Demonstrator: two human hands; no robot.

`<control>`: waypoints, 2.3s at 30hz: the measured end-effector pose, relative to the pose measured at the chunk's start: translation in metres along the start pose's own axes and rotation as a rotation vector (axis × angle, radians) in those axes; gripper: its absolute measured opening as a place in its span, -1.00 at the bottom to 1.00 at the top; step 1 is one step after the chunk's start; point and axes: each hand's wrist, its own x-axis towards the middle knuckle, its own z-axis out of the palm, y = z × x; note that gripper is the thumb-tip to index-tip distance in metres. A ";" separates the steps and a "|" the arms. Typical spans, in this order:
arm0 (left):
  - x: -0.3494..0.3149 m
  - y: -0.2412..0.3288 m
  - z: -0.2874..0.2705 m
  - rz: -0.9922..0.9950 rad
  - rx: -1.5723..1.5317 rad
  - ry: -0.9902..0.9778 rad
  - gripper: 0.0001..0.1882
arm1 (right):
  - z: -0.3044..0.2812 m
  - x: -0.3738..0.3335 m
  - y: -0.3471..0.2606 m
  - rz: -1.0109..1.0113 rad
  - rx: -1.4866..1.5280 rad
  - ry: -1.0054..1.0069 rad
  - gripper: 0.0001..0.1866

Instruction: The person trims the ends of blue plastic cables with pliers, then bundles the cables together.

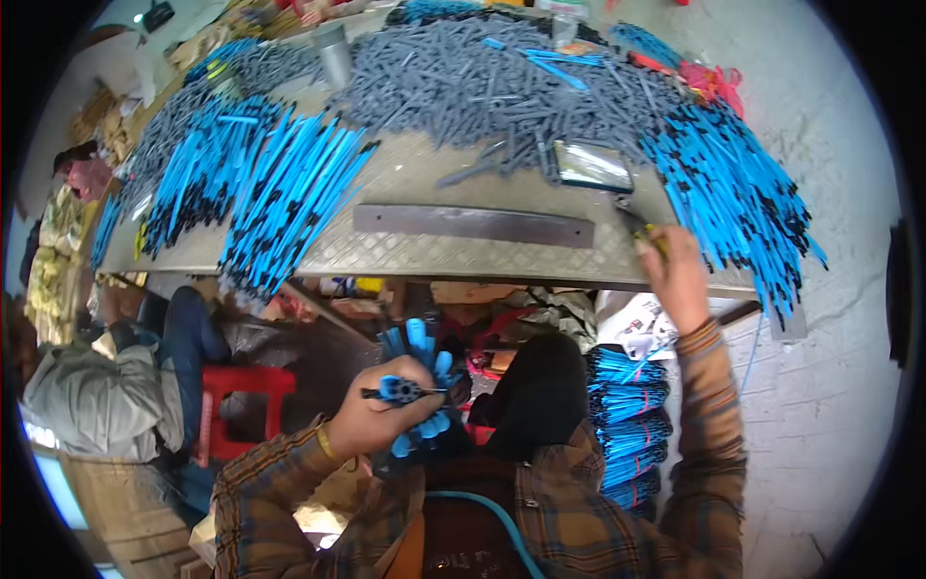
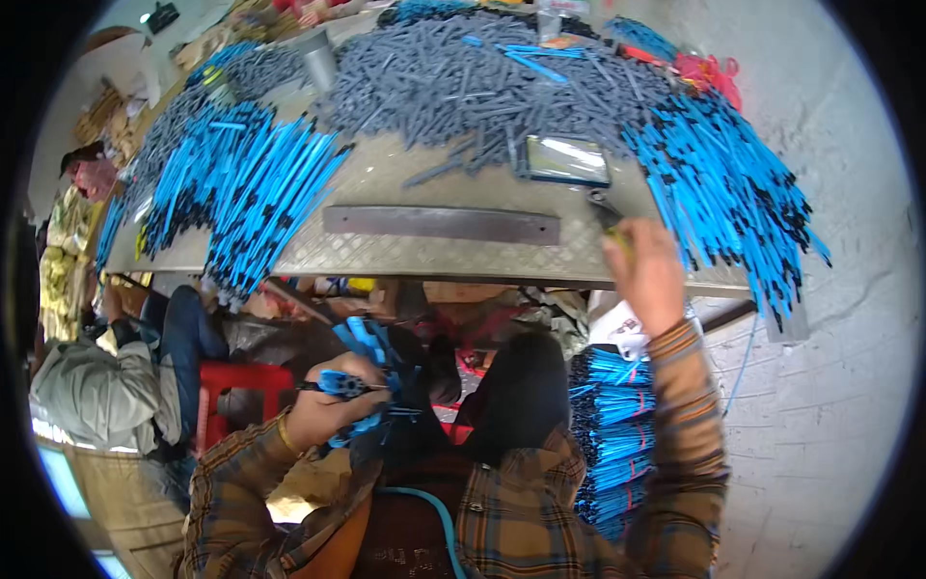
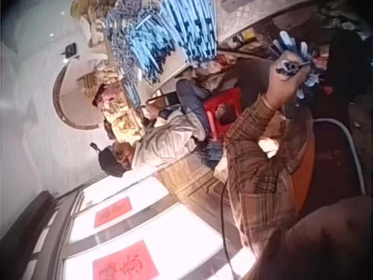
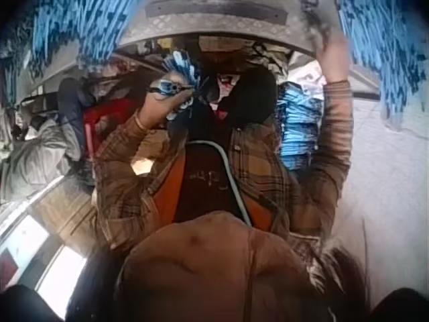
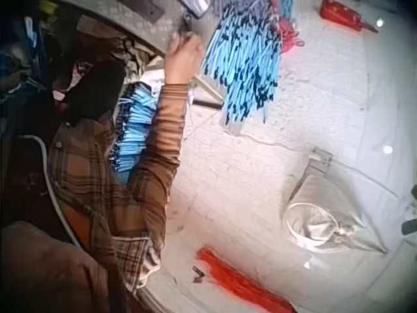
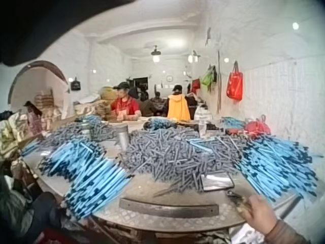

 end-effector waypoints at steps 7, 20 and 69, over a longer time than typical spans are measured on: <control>0.005 0.001 -0.001 0.007 -0.010 -0.165 -0.86 | 0.020 0.002 0.042 -0.181 -0.423 0.064 -0.81; 0.019 0.006 -0.002 0.129 0.259 -0.360 -0.63 | -0.007 -0.053 -0.104 0.001 0.956 -1.480 -0.68; 0.002 -0.003 -0.021 0.094 0.193 -0.406 -0.65 | 0.096 -0.141 -0.114 -0.323 1.026 -0.992 -0.38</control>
